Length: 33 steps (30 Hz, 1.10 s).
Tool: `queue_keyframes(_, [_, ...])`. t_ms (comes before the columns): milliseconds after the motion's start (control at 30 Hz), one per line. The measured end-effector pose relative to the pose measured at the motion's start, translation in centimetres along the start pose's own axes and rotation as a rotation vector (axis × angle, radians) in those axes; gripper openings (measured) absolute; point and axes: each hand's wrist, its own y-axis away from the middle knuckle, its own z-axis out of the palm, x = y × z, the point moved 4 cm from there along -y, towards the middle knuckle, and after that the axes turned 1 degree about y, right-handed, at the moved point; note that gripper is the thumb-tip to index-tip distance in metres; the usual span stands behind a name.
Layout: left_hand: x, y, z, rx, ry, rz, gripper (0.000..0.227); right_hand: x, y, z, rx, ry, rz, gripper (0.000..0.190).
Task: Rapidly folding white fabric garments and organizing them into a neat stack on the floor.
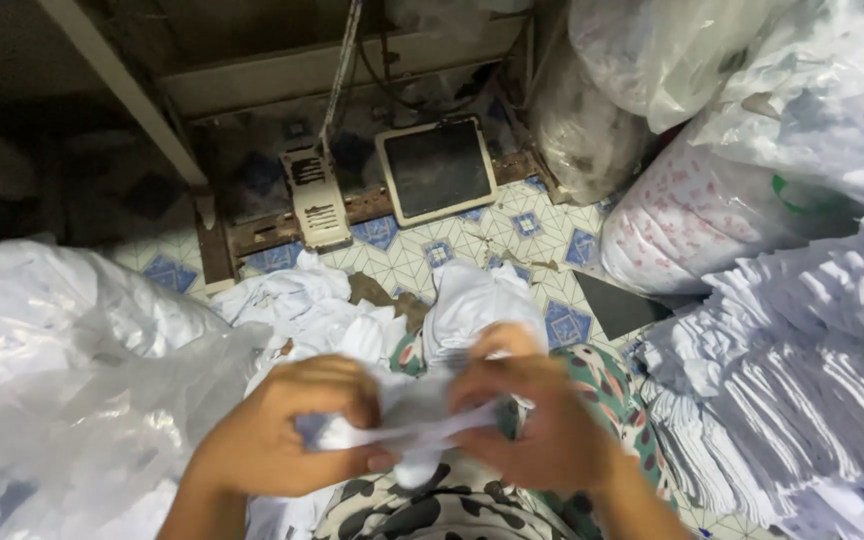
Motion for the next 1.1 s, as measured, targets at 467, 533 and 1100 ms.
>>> queue_keyframes(467, [7.2,-8.6,-7.2,0.131,-0.506,0.498,0.013,-6.6,3.2,-13.6,0.168,0.801,0.112,0.042])
queue_keyframes(533, [6.0,-10.6,-7.0,0.024,-0.494,0.503,0.018,-6.1,2.1,-14.0,0.301,0.819,0.015,0.027])
queue_keyframes(1100, [-17.1,-9.9,5.1,0.41,-0.485,-0.081,0.016,16.6,5.7,-8.1,0.72,0.405,0.23,0.03])
